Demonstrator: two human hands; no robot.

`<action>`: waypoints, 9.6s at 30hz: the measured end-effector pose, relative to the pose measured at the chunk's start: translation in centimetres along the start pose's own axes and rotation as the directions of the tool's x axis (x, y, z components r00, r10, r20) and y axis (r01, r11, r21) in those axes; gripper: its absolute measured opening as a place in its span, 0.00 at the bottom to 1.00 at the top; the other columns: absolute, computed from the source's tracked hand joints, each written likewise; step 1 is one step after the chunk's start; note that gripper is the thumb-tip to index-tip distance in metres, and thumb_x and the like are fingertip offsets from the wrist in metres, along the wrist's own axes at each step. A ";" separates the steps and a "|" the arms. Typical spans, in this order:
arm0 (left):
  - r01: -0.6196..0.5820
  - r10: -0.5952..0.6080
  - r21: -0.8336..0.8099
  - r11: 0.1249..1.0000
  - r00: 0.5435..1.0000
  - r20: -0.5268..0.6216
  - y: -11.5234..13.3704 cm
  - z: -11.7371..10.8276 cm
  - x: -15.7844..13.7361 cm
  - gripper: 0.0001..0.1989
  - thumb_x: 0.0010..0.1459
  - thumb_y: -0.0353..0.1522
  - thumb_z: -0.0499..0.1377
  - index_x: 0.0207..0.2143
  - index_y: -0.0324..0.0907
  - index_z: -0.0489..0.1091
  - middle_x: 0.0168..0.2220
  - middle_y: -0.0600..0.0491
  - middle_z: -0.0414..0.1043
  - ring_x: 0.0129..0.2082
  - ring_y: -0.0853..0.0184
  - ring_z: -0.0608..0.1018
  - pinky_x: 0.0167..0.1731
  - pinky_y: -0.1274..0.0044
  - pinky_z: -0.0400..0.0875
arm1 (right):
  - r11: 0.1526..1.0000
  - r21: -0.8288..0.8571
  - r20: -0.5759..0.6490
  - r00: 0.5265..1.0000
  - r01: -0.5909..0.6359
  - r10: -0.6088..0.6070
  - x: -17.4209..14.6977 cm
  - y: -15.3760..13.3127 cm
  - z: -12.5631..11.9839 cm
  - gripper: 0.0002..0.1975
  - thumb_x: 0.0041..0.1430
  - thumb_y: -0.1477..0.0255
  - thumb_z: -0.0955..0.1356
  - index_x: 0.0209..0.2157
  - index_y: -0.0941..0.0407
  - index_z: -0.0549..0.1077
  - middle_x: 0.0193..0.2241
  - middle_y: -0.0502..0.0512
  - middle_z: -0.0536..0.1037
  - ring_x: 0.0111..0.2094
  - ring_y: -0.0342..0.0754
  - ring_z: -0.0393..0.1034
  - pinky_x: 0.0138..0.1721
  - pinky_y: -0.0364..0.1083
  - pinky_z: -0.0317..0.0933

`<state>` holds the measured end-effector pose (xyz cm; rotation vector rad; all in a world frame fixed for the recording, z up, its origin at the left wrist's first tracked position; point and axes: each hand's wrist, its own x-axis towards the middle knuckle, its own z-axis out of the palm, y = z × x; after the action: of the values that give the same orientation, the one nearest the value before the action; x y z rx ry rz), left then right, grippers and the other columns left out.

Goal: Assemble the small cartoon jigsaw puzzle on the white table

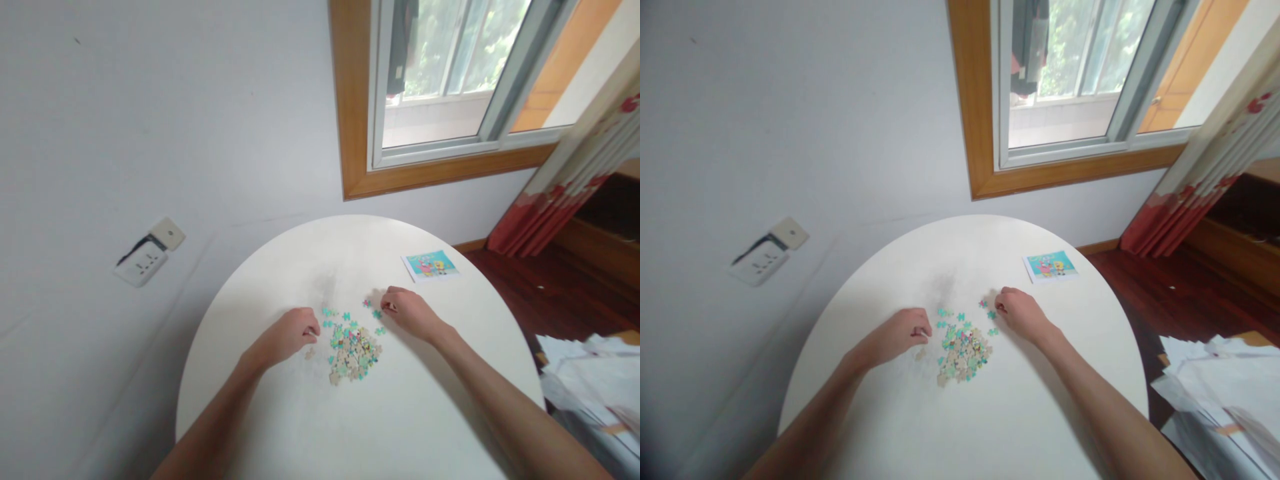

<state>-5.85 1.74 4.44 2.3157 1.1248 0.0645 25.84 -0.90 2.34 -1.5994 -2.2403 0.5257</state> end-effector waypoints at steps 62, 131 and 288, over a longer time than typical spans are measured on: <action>-0.107 0.127 0.118 0.987 0.976 -0.179 3.7 2.8 -0.7 0.07 0.65 0.31 0.56 0.33 0.41 0.71 0.35 0.52 0.72 0.39 0.65 0.73 0.42 0.75 0.66 | 0.983 0.181 -0.009 0.999 0.034 -0.032 -3.5 -5.5 4.7 0.11 0.51 0.84 0.66 0.34 0.58 0.76 0.33 0.56 0.77 0.36 0.47 0.69 0.39 0.42 0.57; -0.215 0.298 0.329 0.919 0.927 -0.227 3.8 7.6 -7.7 0.07 0.66 0.29 0.57 0.35 0.42 0.75 0.35 0.52 0.74 0.39 0.64 0.73 0.40 0.72 0.66 | 0.995 0.011 0.060 0.993 0.103 -0.104 -9.8 -8.2 3.4 0.13 0.67 0.76 0.61 0.35 0.55 0.77 0.36 0.55 0.78 0.42 0.49 0.71 0.42 0.44 0.60; 0.236 -0.227 -0.009 0.972 0.921 -0.317 0.9 4.8 -9.1 0.06 0.59 0.33 0.61 0.30 0.42 0.75 0.29 0.55 0.76 0.31 0.66 0.75 0.36 0.76 0.65 | 0.982 -0.148 0.101 0.990 0.116 -0.102 -3.5 -5.6 3.2 0.08 0.63 0.78 0.65 0.36 0.59 0.76 0.40 0.61 0.75 0.45 0.52 0.69 0.43 0.45 0.59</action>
<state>-9.83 -7.61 2.62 2.2309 1.5618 0.3433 20.82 -6.22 2.00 -1.5406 -2.4759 0.4153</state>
